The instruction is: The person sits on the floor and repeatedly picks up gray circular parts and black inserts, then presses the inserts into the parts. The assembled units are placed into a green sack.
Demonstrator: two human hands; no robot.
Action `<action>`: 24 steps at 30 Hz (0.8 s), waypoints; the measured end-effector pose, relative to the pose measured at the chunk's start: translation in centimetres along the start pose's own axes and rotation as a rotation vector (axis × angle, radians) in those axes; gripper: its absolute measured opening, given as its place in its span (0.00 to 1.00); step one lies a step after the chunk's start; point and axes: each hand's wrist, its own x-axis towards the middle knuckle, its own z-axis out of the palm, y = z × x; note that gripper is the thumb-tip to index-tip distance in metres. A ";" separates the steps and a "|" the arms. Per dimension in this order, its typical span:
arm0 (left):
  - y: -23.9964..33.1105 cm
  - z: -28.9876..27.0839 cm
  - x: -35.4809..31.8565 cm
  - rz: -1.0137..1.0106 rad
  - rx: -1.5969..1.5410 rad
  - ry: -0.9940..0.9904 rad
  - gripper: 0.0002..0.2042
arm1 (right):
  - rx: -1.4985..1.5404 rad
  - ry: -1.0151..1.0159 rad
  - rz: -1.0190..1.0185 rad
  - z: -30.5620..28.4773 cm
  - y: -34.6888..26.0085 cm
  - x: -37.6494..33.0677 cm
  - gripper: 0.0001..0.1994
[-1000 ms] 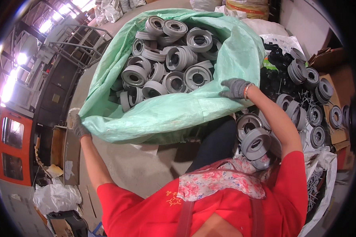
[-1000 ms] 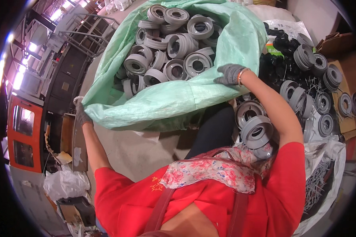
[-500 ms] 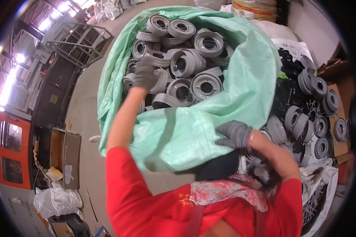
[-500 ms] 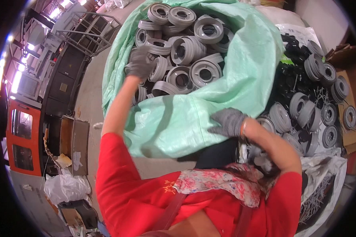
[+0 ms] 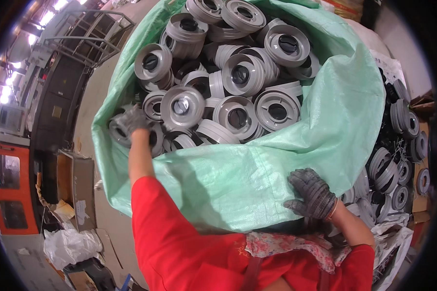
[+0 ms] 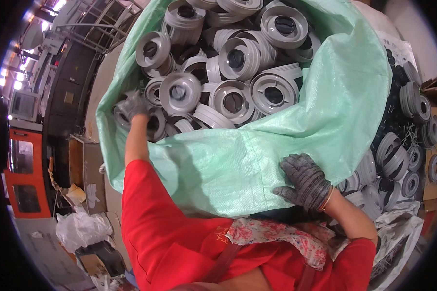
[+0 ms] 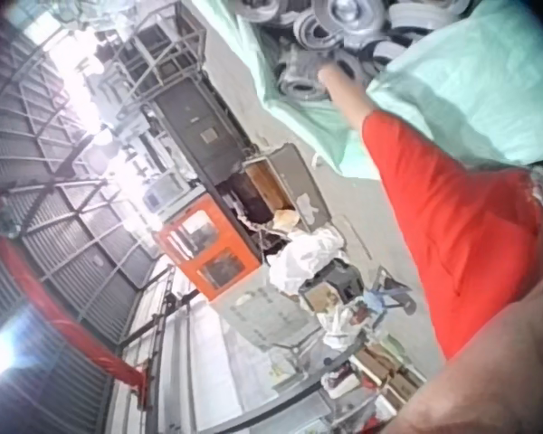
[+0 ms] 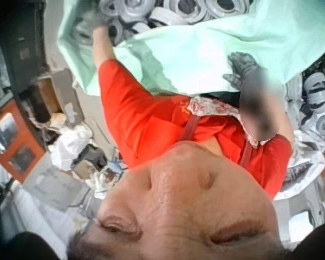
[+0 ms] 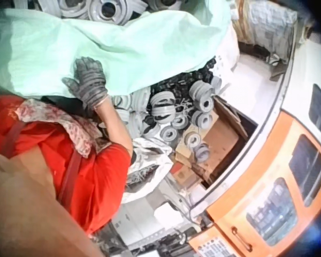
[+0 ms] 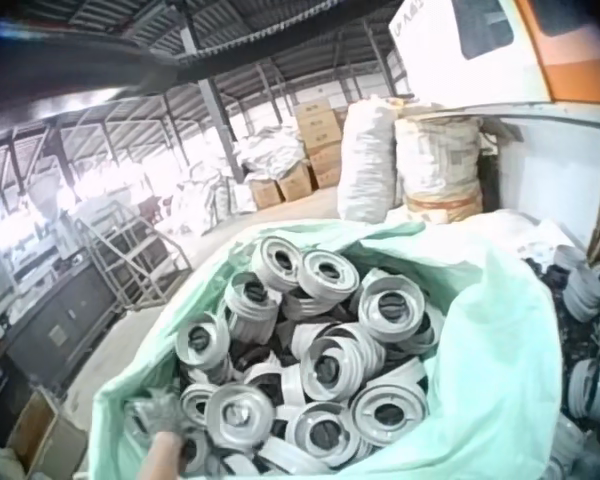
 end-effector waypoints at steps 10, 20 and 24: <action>2.4 -3.0 0.9 0.068 -0.247 0.067 0.23 | -0.156 -0.185 -0.056 0.4 -1.1 1.9 0.34; 23.9 -6.8 -20.1 1.584 -0.284 -0.431 0.33 | -0.297 0.018 -0.061 -2.8 -2.9 -1.2 0.30; 24.0 0.4 -24.3 1.372 -0.537 -0.692 0.42 | -0.245 0.348 -0.090 -5.0 -2.1 -4.6 0.26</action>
